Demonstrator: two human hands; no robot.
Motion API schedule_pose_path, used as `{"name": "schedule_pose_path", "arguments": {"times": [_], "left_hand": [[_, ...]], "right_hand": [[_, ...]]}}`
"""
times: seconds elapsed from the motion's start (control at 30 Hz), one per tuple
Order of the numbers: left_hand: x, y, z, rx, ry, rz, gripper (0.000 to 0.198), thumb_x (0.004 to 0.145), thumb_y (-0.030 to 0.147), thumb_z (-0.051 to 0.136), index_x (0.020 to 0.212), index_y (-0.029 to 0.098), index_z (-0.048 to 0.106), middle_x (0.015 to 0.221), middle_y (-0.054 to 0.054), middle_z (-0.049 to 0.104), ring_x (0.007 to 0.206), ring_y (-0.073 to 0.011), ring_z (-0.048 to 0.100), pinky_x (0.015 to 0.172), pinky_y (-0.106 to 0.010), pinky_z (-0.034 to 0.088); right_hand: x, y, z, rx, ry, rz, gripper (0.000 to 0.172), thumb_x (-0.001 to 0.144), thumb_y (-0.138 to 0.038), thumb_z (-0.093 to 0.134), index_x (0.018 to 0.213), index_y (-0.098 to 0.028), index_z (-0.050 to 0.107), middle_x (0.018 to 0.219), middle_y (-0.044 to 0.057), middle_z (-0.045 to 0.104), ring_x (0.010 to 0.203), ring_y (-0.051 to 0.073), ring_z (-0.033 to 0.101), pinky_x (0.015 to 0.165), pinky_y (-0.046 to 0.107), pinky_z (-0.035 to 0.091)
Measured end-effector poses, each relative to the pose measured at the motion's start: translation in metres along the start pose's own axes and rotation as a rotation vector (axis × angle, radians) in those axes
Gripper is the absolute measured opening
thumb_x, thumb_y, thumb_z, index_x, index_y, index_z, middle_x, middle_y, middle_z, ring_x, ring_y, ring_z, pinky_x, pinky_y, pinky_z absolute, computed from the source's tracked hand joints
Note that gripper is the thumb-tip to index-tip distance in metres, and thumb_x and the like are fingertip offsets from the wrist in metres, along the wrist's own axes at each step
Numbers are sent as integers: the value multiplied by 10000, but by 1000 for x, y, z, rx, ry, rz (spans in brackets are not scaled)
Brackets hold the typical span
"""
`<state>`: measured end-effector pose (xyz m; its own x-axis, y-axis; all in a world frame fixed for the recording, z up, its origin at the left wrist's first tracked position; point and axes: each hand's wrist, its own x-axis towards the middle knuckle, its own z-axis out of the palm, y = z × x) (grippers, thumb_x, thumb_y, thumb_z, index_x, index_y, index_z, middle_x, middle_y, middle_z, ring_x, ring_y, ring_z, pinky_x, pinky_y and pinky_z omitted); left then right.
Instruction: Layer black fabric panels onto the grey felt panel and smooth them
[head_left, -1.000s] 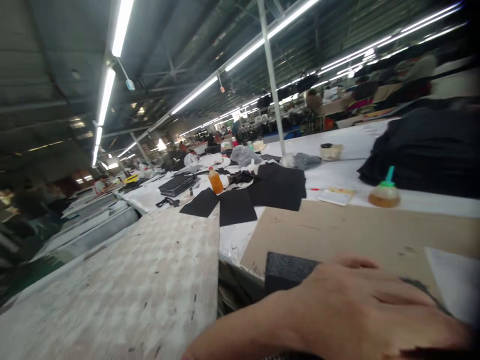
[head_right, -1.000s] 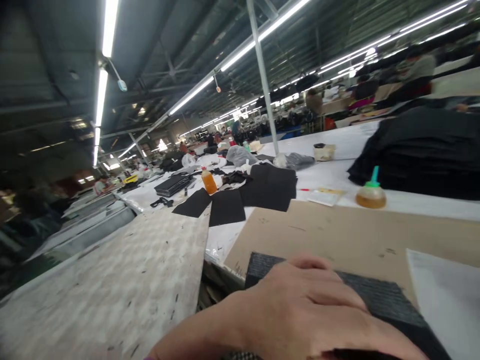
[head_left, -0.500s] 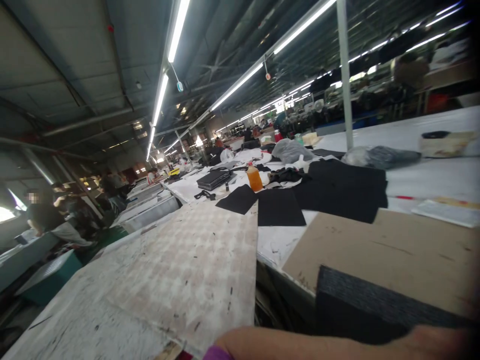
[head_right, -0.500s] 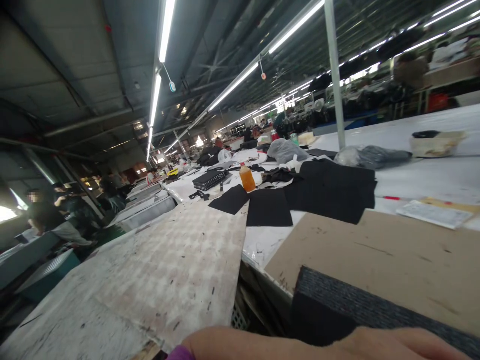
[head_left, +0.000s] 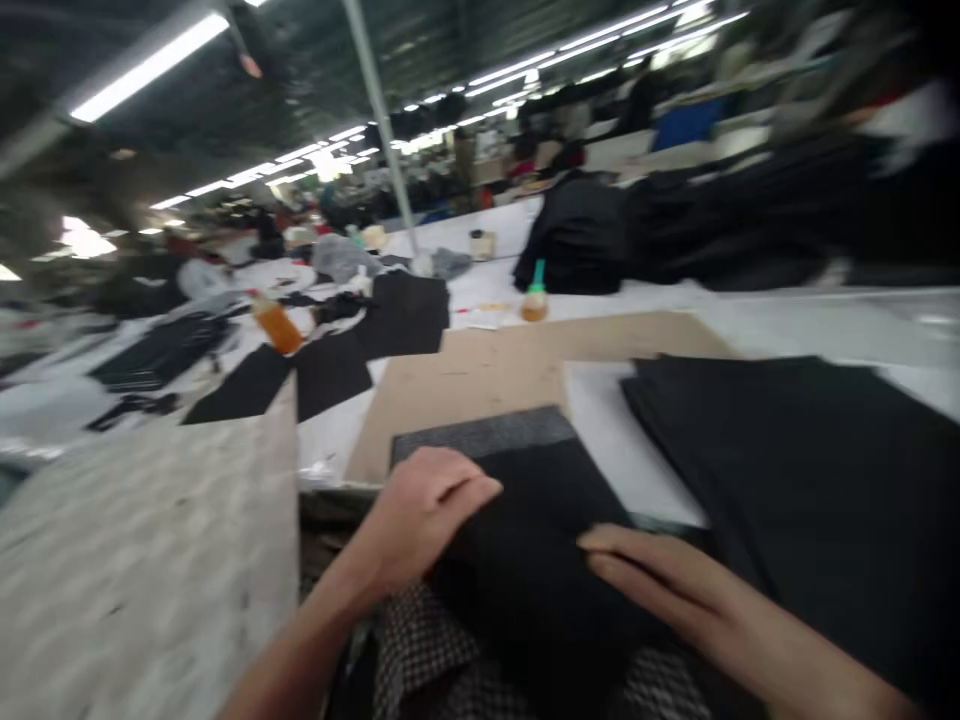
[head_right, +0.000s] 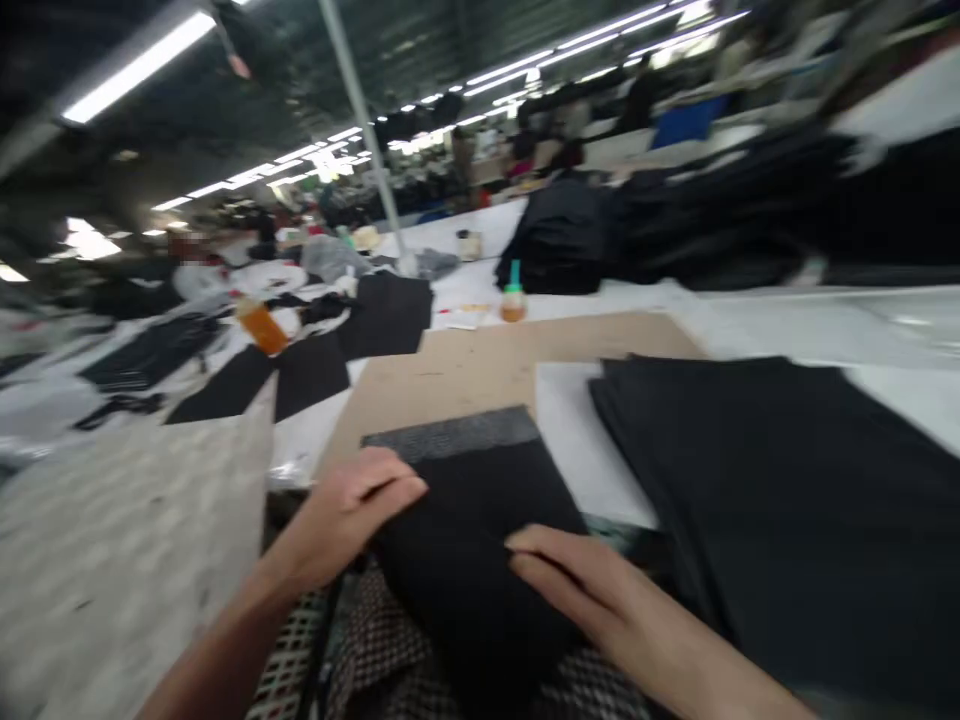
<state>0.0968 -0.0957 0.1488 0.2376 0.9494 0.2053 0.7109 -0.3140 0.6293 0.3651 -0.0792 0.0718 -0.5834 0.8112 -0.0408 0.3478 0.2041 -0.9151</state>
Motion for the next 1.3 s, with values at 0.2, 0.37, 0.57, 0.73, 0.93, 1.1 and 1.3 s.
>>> {"name": "schedule_pose_path", "arguments": {"times": [0.2,0.37,0.57,0.73,0.93,1.1,1.3], "left_hand": [[13,-39,20,-181,-163,-254,387,950,540,511,820,205,652,807,7,626,771,-153,547,679,-236,405],[6,-49,27,-288,-196,-358,398,931,560,534,787,200,624,782,9,568,755,-146,502,668,-227,390],[8,-54,35,-360,-209,-397,380,919,556,558,816,200,638,814,1,579,781,-152,509,691,-234,404],[5,-51,33,-291,-205,-370,389,924,560,548,797,202,633,785,7,572,770,-153,515,687,-236,405],[0,-63,32,-155,-160,-292,326,934,536,539,980,244,677,1013,-8,670,977,-201,593,853,-275,456],[4,-72,35,192,-71,-23,307,950,502,504,988,257,684,1103,-49,662,1084,-264,573,991,-421,439],[12,-23,54,208,-196,412,365,970,426,529,1310,295,555,1268,-51,634,1204,-247,547,1112,-456,356]], "right_hand": [[-15,0,-12,266,-50,149,471,977,-539,511,1375,-291,555,1135,30,631,964,176,583,829,293,476],[-17,3,-7,371,-67,172,403,977,-532,522,1222,-233,637,892,2,593,755,112,487,638,225,371],[-15,9,-4,470,-45,179,372,949,-536,573,1003,-176,652,818,-11,560,701,91,439,601,209,334],[-17,19,-6,365,-10,197,364,925,-536,610,1018,-189,668,828,-7,600,727,104,480,624,215,360],[-18,22,-15,158,70,93,350,969,-513,546,905,-188,658,799,-13,600,728,117,502,648,233,383],[-17,9,-17,-44,145,-56,293,1038,-422,439,953,-200,611,888,1,626,814,134,557,746,259,410],[-15,-7,-10,-178,58,-202,281,1053,-390,404,979,-209,607,895,7,626,819,136,576,742,258,425]]}}
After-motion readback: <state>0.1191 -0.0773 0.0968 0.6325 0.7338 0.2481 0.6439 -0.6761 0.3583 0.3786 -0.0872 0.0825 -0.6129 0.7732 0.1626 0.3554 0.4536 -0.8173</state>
